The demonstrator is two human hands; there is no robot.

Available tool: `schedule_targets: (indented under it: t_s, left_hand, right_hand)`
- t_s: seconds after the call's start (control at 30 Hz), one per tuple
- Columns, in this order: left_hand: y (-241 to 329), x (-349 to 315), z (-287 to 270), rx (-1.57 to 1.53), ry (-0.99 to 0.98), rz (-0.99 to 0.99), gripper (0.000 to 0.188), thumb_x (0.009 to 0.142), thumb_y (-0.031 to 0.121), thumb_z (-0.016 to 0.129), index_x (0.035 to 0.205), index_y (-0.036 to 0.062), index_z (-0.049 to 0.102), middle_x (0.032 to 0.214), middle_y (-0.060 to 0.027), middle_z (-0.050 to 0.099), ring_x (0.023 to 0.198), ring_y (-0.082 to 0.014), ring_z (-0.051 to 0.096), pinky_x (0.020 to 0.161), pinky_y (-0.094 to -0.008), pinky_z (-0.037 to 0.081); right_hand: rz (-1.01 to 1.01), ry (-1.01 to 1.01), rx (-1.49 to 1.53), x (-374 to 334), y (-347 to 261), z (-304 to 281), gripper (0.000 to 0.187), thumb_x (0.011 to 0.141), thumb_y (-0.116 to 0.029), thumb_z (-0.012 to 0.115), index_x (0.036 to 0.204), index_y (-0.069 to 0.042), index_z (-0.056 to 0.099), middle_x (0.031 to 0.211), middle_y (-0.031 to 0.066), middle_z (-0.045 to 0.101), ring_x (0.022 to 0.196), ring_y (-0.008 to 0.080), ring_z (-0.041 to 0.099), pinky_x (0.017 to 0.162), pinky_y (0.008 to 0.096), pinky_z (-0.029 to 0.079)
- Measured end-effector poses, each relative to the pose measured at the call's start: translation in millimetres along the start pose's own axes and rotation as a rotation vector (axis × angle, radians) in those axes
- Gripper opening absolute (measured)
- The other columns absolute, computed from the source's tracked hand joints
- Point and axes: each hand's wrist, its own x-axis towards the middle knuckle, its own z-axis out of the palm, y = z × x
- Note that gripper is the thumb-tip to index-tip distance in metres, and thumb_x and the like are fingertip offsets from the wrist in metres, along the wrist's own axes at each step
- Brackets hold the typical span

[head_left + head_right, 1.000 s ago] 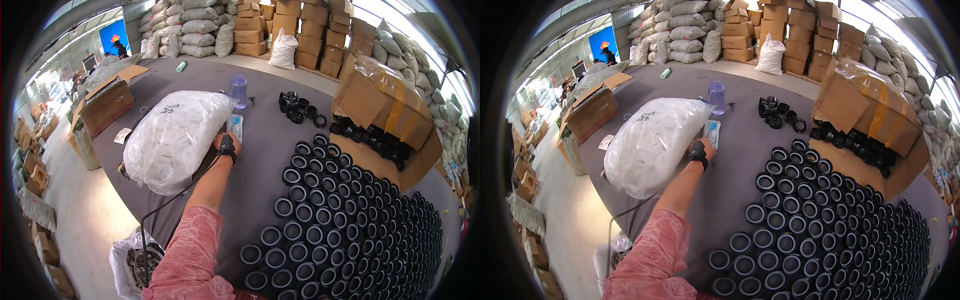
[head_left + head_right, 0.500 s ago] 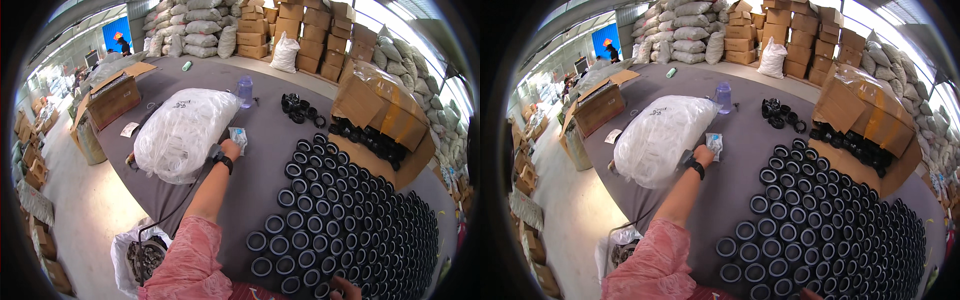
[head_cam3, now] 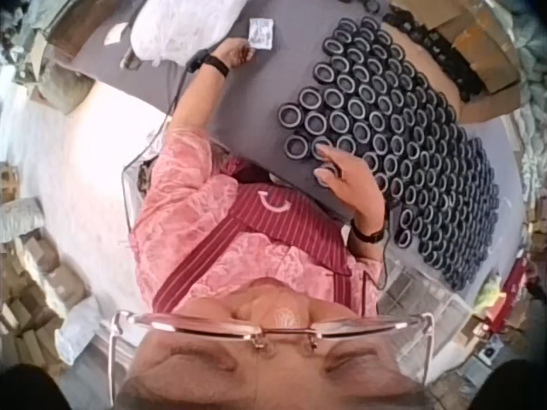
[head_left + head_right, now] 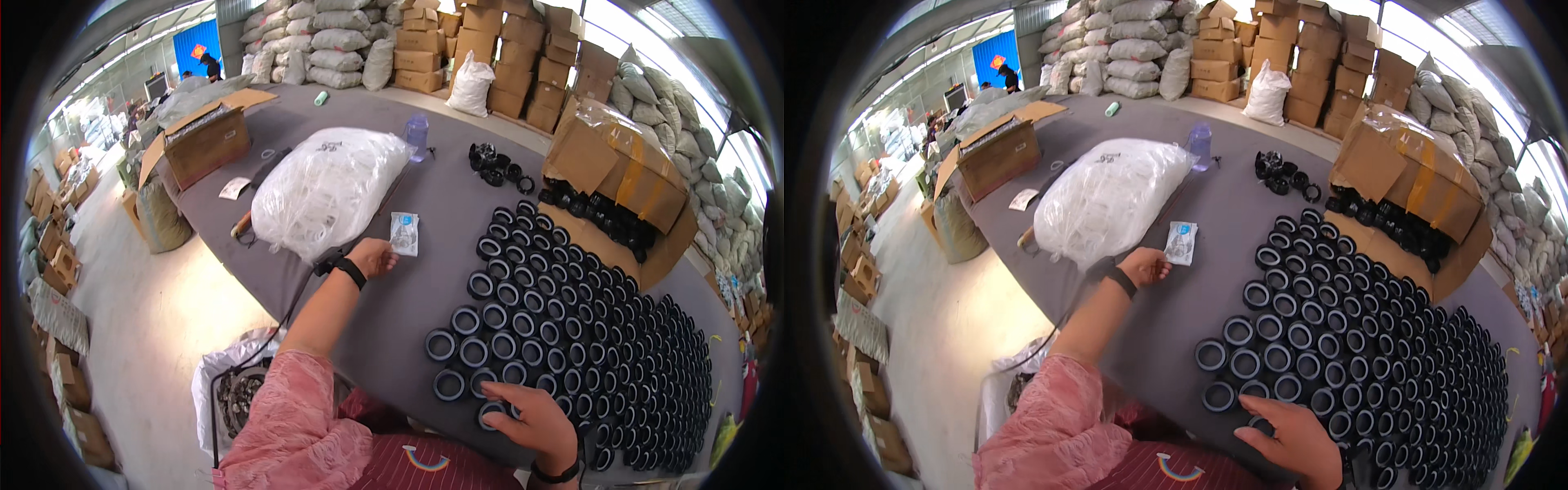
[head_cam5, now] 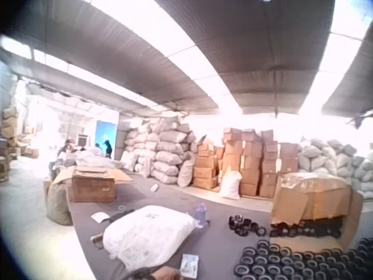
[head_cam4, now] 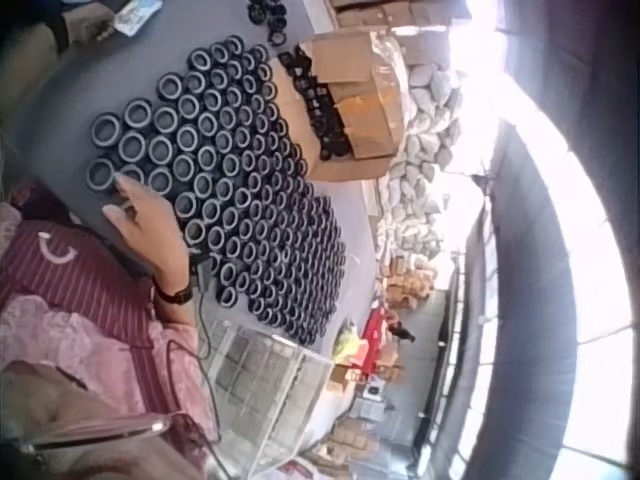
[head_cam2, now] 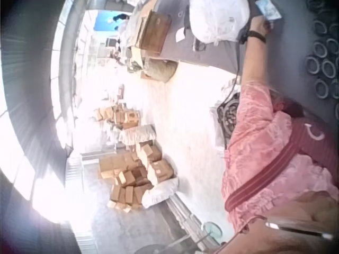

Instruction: The person places white rings into black circular components by hand, moves a stool, and then removes a white object from a packet to place it into a purple bottle.

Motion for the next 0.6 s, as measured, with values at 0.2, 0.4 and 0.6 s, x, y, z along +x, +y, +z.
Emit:
schedule_targets:
  t_s: [0.2, 0.4, 0.6]
  left_hand:
    - [-21, -66, 6, -0.172, -0.138, -0.166, 0.025, 0.086, 0.015, 0.047, 0.103, -0.0004, 0.056, 0.091, -0.0118, 0.065, 0.081, -0.0245, 0.065, 0.072, -0.0404, 0.054]
    - [-52, -36, 15, -0.382, -0.043, -0.063, 0.018, 0.089, 0.008, 0.055, 0.105, 0.0003, 0.055, 0.092, -0.0098, 0.063, 0.077, -0.0232, 0.065, 0.065, -0.0371, 0.057]
    - [-69, -46, 10, -0.309, -0.106, -0.185, 0.016, 0.087, 0.006, 0.056, 0.101, -0.0002, 0.055, 0.086, -0.0104, 0.060, 0.064, -0.0206, 0.060, 0.054, -0.0331, 0.057]
  right_hand:
    - [-0.006, -0.158, 0.109, 7, -14, 17, 0.045, 0.081, -0.029, 0.067, 0.116, -0.002, 0.058, 0.103, 0.0156, 0.066, 0.091, 0.0281, 0.065, 0.076, 0.0329, 0.051]
    - [-0.101, -0.107, 0.039, 12, -18, 34, 0.044, 0.082, -0.028, 0.067, 0.116, -0.002, 0.058, 0.098, 0.0169, 0.067, 0.090, 0.0279, 0.066, 0.077, 0.0337, 0.051]
    - [-0.047, -0.129, 0.124, 12, -8, 36, 0.040, 0.084, -0.026, 0.066, 0.115, -0.001, 0.059, 0.095, 0.0167, 0.067, 0.086, 0.0261, 0.067, 0.075, 0.0323, 0.051]
